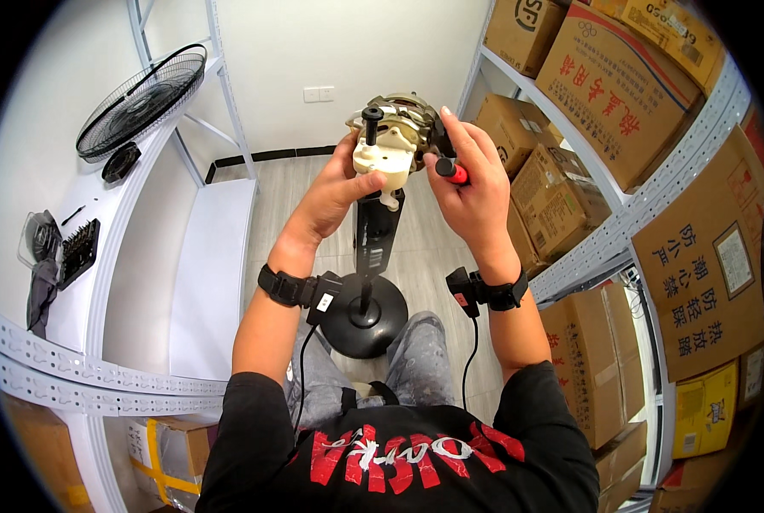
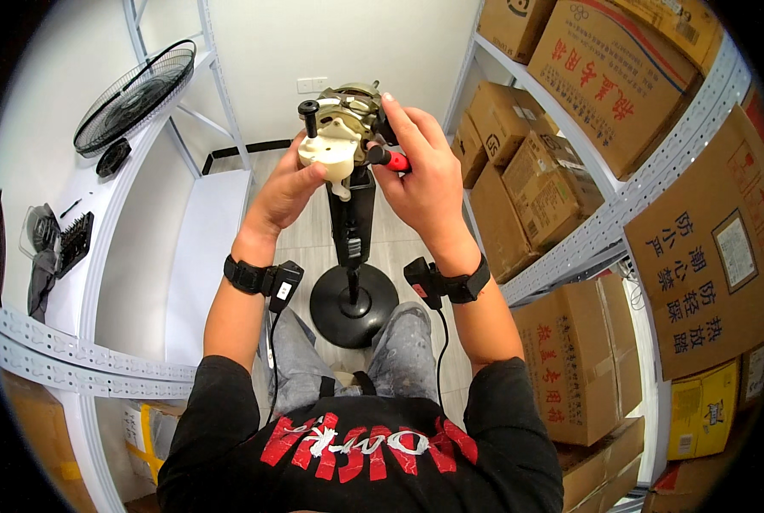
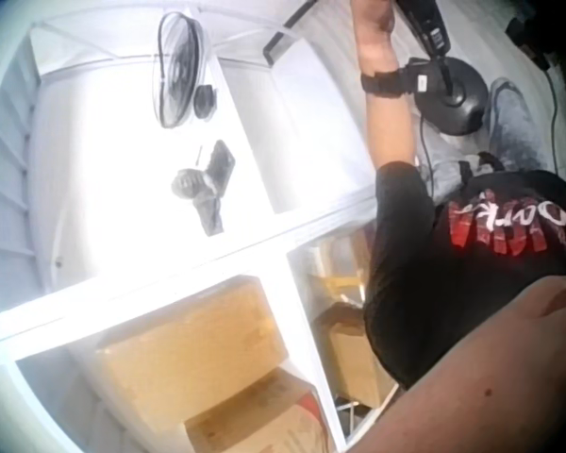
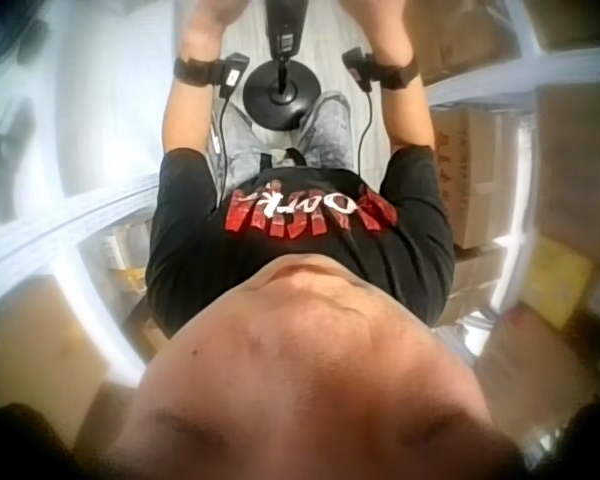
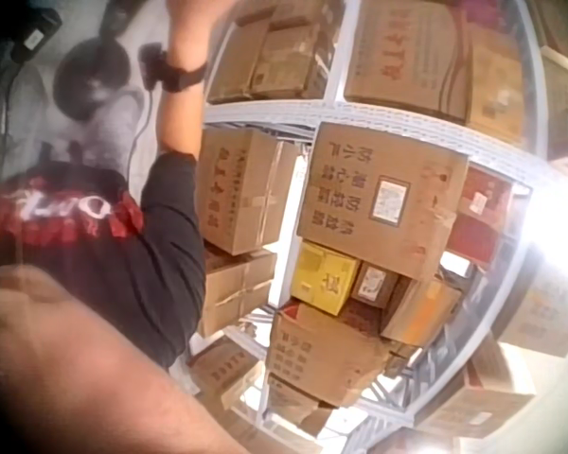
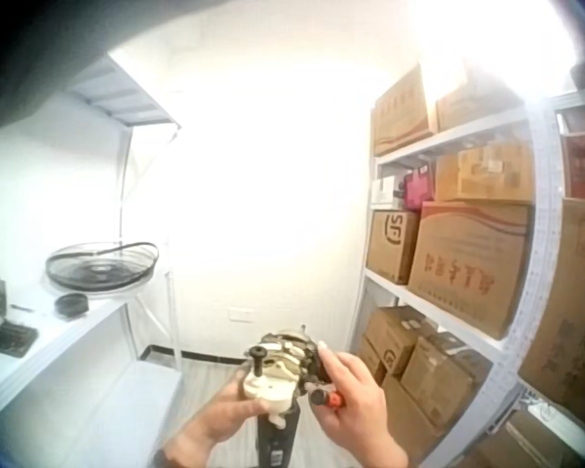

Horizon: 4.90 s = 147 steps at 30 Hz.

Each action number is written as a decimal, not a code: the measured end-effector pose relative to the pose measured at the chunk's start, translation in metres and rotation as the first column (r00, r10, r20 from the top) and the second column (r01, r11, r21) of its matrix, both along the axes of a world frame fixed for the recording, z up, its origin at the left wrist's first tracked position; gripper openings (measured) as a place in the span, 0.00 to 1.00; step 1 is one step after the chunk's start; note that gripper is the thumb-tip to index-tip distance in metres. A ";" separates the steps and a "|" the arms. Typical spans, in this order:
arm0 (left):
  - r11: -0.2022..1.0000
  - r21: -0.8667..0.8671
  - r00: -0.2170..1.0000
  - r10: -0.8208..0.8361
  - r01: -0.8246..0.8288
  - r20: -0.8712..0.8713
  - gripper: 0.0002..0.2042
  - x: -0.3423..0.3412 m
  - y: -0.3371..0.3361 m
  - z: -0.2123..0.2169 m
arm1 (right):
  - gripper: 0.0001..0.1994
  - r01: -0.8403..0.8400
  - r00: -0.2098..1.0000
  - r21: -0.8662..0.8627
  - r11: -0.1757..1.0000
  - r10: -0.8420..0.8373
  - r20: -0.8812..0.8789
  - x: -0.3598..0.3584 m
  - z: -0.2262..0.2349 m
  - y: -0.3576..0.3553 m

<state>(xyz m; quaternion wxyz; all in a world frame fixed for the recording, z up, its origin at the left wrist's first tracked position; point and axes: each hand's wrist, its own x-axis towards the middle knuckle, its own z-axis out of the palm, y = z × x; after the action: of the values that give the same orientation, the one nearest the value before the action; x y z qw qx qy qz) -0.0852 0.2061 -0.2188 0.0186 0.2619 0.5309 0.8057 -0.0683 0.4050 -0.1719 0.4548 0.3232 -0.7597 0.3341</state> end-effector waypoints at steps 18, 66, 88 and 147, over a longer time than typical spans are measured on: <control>0.999 -0.017 0.999 0.034 -0.034 -0.032 0.48 0.007 0.004 0.002 | 0.21 0.021 0.997 -0.078 0.997 -0.015 0.070 0.001 0.016 -0.008; 0.998 0.012 0.992 0.056 -0.055 -0.115 0.51 0.001 0.013 -0.012 | 0.15 0.000 0.970 -0.332 0.943 0.080 0.230 0.018 -0.047 -0.001; 0.988 -0.044 0.977 0.141 -0.149 -0.158 0.52 0.003 0.019 -0.016 | 0.19 0.065 0.987 -0.287 0.956 -0.019 0.161 0.012 -0.065 0.001; 0.998 -0.050 0.994 -0.049 0.045 -0.093 0.48 -0.008 -0.010 -0.022 | 0.19 -0.059 0.959 -0.250 0.966 0.125 0.255 0.009 -0.046 0.009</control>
<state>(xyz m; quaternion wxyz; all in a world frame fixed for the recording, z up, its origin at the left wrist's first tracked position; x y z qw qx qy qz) -0.0936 0.1963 -0.2404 0.0187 0.3116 0.5439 0.7789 -0.0596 0.4140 -0.2177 0.3673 0.2529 -0.7523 0.4850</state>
